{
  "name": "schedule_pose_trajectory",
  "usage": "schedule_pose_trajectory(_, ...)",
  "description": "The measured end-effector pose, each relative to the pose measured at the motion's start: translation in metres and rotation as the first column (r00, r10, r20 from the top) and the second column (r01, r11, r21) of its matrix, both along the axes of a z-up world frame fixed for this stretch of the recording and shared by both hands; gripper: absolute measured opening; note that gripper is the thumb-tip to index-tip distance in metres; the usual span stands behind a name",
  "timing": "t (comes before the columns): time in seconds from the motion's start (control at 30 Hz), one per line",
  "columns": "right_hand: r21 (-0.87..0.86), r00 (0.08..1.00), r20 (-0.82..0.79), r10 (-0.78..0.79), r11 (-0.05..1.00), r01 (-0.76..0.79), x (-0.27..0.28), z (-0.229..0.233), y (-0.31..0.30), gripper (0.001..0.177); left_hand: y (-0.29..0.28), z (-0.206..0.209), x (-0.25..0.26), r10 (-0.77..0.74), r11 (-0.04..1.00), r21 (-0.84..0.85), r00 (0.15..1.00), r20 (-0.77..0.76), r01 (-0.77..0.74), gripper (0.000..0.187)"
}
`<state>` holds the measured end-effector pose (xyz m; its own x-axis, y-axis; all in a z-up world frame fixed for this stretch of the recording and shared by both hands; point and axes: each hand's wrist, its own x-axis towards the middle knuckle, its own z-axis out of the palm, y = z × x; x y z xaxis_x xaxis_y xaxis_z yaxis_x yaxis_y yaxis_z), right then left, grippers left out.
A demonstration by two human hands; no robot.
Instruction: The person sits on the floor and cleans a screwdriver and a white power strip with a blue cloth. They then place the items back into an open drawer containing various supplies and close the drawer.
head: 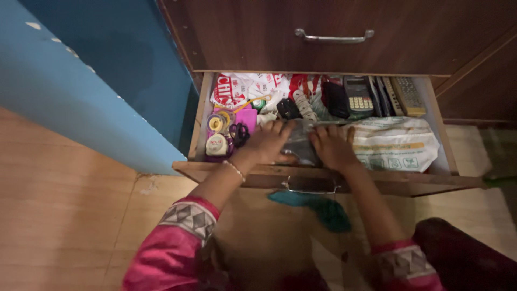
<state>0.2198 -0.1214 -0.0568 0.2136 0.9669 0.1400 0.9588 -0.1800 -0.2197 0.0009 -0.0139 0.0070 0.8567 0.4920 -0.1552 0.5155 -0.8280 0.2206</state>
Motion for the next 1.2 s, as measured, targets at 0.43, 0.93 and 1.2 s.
schedule_pose_trajectory(0.43, 0.392, 0.986, -0.131, 0.107, 0.919, -0.048, 0.012, 0.019, -0.006, 0.025, 0.018, -0.008, -0.022, -0.121, 0.986, 0.136, 0.973, 0.196, 0.095, 0.088)
schedule_pose_trajectory(0.93, -0.207, 0.999, -0.03, -0.027, 0.978, 0.02, 0.047, -0.019, 0.152, 0.076, -0.074, -0.001, -0.039, -0.261, 0.853, 0.499, 0.953, 0.152, 0.154, 0.086)
schedule_pose_trajectory(1.2, -0.31, 0.982, -0.102, -0.158, 0.943, 0.119, 0.072, -0.047, 0.157, 0.074, -0.072, -0.011, -0.037, -0.268, 0.863, 0.48, 0.948, 0.17, 0.158, 0.088)
